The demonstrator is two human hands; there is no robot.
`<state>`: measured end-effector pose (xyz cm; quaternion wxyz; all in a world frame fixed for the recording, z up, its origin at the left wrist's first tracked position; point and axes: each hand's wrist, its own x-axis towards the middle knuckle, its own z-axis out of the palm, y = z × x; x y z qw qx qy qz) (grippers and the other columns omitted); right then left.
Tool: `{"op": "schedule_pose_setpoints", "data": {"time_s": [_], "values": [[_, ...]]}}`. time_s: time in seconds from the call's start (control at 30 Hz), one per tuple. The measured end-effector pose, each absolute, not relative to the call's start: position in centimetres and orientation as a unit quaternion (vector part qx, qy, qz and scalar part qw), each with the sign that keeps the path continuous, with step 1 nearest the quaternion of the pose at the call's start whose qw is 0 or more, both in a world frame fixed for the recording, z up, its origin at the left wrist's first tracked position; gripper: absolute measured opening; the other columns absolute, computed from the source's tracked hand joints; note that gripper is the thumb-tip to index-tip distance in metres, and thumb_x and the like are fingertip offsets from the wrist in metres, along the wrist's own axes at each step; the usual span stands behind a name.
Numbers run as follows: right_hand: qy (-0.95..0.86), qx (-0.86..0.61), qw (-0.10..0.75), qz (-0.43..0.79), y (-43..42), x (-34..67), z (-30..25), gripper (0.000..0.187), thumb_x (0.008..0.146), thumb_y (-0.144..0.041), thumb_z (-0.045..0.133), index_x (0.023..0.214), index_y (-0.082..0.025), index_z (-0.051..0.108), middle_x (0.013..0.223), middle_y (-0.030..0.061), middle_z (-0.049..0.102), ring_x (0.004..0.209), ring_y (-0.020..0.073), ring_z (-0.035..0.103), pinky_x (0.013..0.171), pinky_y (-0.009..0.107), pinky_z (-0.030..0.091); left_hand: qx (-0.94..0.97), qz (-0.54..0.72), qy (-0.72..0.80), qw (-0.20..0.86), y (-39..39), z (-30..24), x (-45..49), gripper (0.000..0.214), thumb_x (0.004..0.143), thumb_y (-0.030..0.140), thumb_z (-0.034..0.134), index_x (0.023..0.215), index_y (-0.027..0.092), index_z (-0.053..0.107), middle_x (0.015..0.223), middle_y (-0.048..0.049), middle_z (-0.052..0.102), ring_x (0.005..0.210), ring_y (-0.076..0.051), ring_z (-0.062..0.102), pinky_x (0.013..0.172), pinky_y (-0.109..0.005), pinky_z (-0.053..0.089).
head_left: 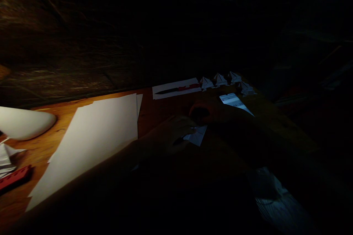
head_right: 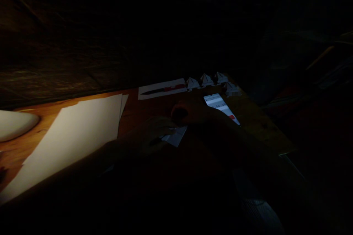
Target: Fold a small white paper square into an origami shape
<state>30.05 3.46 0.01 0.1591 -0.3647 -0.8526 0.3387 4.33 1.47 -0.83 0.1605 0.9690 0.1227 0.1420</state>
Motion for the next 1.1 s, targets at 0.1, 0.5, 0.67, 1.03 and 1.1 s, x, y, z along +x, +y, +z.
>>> {"op": "schedule_pose_setpoints", "data": {"time_s": [0.1, 0.5, 0.67, 1.03, 1.1], "values": [[-0.857, -0.366, 0.161, 0.326, 3.45, 29.96, -0.03, 0.031, 0.080, -0.016, 0.067, 0.111, -0.019, 0.065, 0.115, 0.0085, 0.060, 0.108, 0.0227, 0.059, 0.097, 0.040, 0.046, 0.969, 0.140, 0.123, 0.165, 1.42, -0.70, 4.36, 0.042, 0.089, 0.018, 0.059, 0.131, 0.021, 0.056, 0.135, -0.0097, 0.058, 0.128, -0.026, 0.051, 0.106, -0.046, 0.046], [-0.851, -0.368, 0.165, 0.337, 3.65, 29.98, -0.31, 0.029, 0.082, -0.022, 0.068, 0.111, -0.018, 0.065, 0.116, 0.0101, 0.061, 0.108, 0.0232, 0.059, 0.097, 0.040, 0.047, 0.965, 0.149, 0.123, 0.178, 1.57, -0.54, 4.38, 0.036, 0.089, 0.019, 0.061, 0.125, 0.022, 0.058, 0.132, -0.0083, 0.060, 0.126, -0.025, 0.053, 0.105, -0.045, 0.046], [-0.849, -0.370, 0.164, 0.338, 3.63, 29.95, -0.14, 0.030, 0.081, -0.019, 0.068, 0.111, -0.019, 0.066, 0.114, 0.0091, 0.061, 0.107, 0.0233, 0.060, 0.096, 0.039, 0.048, 0.967, 0.144, 0.127, 0.165, 1.45, -0.49, 4.34, 0.036, 0.089, 0.019, 0.060, 0.125, 0.022, 0.058, 0.132, -0.0092, 0.060, 0.125, -0.026, 0.053, 0.104, -0.045, 0.047], [-0.843, -0.381, 0.174, 0.337, 3.34, 29.88, 0.08, 0.030, 0.080, -0.020, 0.070, 0.109, -0.019, 0.066, 0.115, 0.0087, 0.064, 0.106, 0.0220, 0.061, 0.094, 0.036, 0.049, 0.971, 0.141, 0.121, 0.151, 1.55, -0.64, 4.24, 0.039, 0.089, 0.018, 0.060, 0.128, 0.022, 0.056, 0.135, -0.0089, 0.058, 0.125, -0.025, 0.053, 0.106, -0.045, 0.046], [-0.841, -0.385, 0.186, 0.332, 3.14, 29.75, 0.34, 0.030, 0.079, -0.018, 0.071, 0.109, -0.018, 0.066, 0.113, 0.0081, 0.066, 0.104, 0.0213, 0.062, 0.092, 0.035, 0.049, 0.973, 0.135, 0.125, 0.140, 1.60, -0.50, 4.23, 0.039, 0.089, 0.020, 0.060, 0.127, 0.022, 0.057, 0.134, -0.0089, 0.059, 0.124, -0.026, 0.054, 0.105, -0.044, 0.046]]}}
